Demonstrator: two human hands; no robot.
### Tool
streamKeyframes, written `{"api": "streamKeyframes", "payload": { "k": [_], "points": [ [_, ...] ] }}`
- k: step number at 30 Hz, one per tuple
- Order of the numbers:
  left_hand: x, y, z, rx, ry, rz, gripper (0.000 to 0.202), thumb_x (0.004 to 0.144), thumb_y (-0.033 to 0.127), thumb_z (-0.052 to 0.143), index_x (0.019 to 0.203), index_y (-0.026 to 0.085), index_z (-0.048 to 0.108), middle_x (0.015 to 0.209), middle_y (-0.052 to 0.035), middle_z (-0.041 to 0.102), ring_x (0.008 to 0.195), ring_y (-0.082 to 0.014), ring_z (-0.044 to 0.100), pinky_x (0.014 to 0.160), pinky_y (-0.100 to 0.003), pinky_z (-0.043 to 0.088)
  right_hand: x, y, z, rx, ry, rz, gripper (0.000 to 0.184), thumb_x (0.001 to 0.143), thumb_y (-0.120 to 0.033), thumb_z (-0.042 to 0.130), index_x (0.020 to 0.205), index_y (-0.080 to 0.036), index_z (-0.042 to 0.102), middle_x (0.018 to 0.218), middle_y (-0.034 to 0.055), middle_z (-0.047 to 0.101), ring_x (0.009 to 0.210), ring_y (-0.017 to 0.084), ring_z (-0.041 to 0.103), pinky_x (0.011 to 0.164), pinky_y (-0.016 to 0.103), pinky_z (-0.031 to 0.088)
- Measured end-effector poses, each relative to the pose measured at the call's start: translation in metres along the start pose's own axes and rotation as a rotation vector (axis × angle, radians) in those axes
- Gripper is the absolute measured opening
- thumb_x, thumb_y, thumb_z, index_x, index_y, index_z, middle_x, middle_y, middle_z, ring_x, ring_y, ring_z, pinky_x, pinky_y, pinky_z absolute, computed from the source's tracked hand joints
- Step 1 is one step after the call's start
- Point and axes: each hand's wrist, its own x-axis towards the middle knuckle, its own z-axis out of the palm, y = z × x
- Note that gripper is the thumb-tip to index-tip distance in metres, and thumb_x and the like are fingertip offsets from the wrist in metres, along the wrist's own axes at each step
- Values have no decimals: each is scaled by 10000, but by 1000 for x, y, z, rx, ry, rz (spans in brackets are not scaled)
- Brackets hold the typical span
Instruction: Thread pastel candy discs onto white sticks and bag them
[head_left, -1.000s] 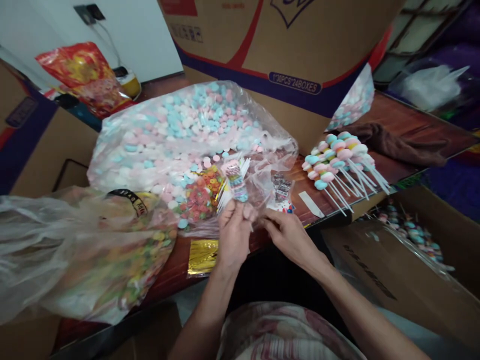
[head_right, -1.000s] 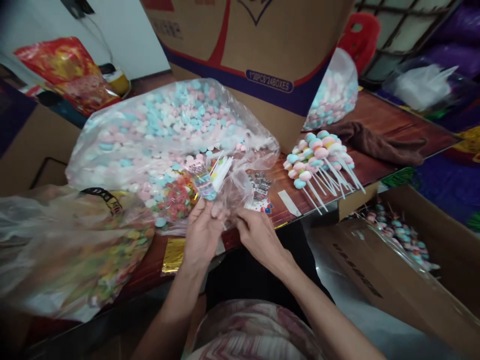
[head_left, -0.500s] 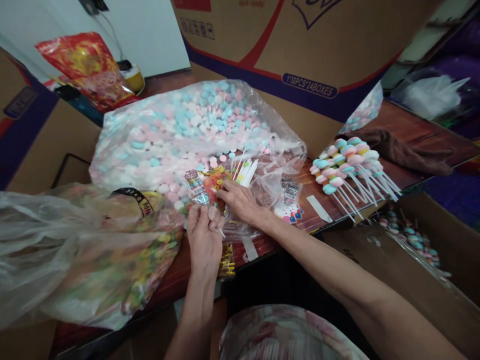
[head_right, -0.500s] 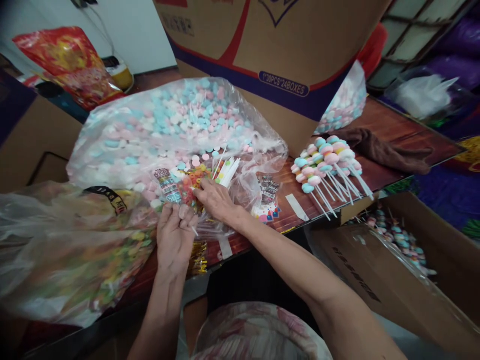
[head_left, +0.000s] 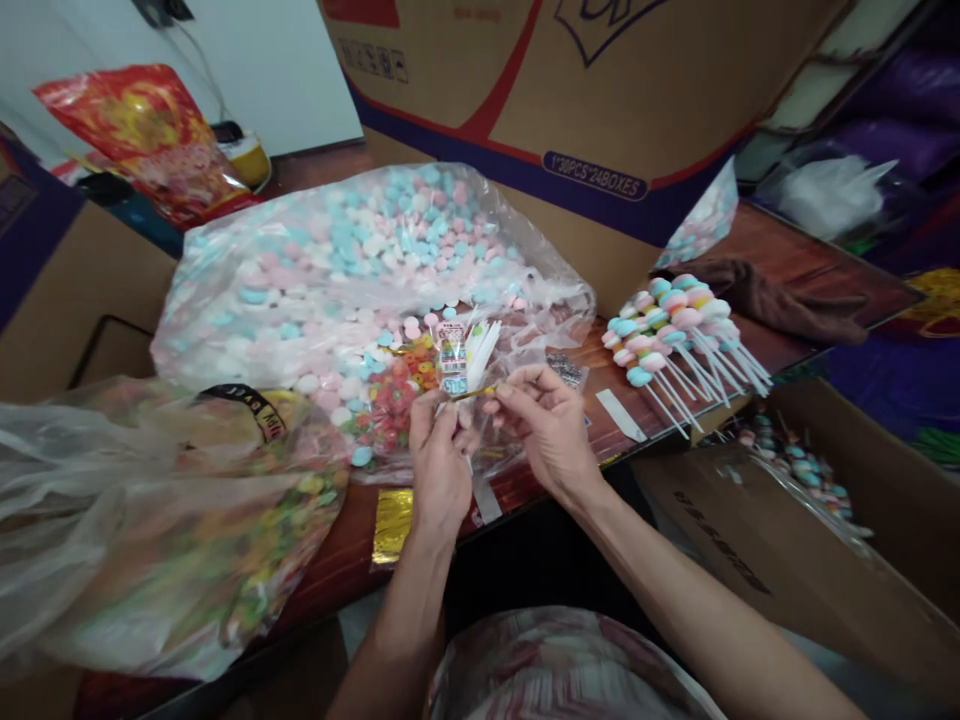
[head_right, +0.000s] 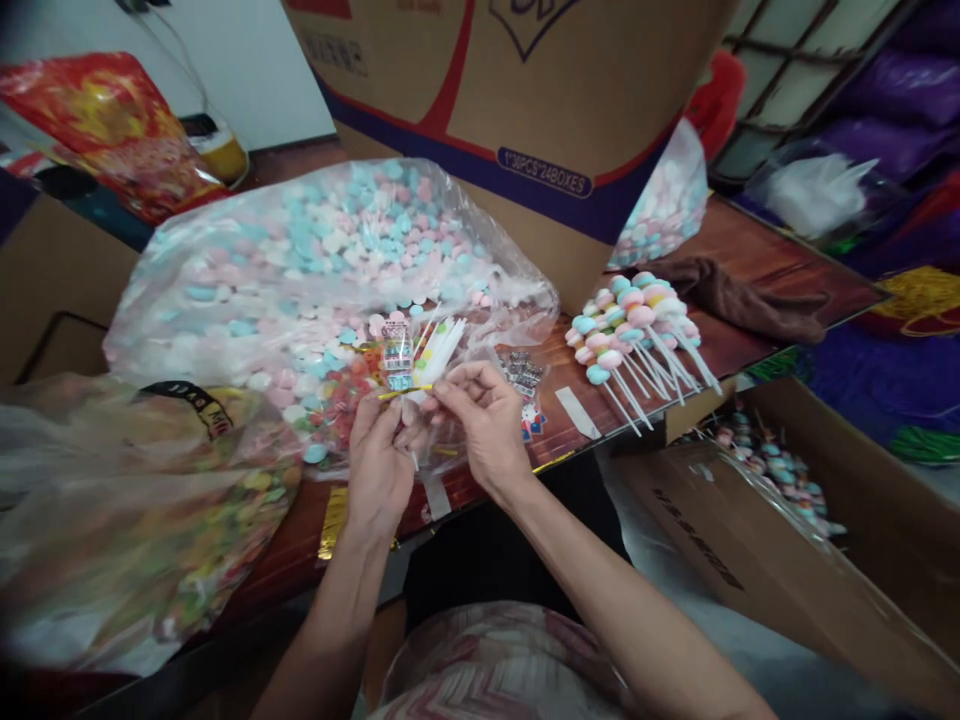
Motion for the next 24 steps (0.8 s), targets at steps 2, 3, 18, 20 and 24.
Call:
{"api": "streamKeyframes", "payload": {
  "k": [2, 3, 18, 20, 24],
  "points": [
    [-4, -9, 10, 38, -43, 23, 225, 760, 211, 717, 802, 196, 497, 632, 61, 511, 505, -43, 377, 493, -150, 307, -8, 1, -7, -53, 47, -30, 206, 721, -269, 801, 761, -193, 614, 666, -40, 632, 589, 103, 605, 558, 213, 494],
    [-6, -13, 15, 57, -66, 41, 227, 771, 210, 707, 785, 196, 481, 634, 61, 508, 509, -43, 371, 493, -151, 301, -10, 3, -10, -97, 69, -53, 189, 728, -269, 793, 752, -193, 621, 665, -42, 627, 581, 101, 595, 557, 216, 494],
    [-8, -50, 22, 414, -270, 111, 286, 839, 419, 707, 955, 209, 550, 858, 9, 592, 741, -99, 547, 670, -200, 446, -17, -18, -65, -723, -63, -389, 122, 902, -181, 568, 851, -194, 678, 838, 31, 680, 807, 169, 625, 755, 286, 479],
    [-8, -52, 23, 412, -280, 93, 281, 844, 428, 702, 931, 208, 550, 807, 24, 568, 662, -83, 506, 605, -186, 413, -18, -22, -69, -819, -100, -417, 167, 922, -181, 546, 854, -196, 697, 838, 41, 666, 810, 175, 616, 755, 295, 464],
    [-7, -55, 23, 455, -290, 109, 271, 848, 432, 700, 926, 203, 579, 778, 27, 561, 603, -71, 458, 544, -183, 367, -20, -28, -73, -1014, -121, -398, 227, 941, -171, 496, 854, -204, 703, 808, 38, 595, 751, 173, 556, 684, 295, 408]
  ]
}}
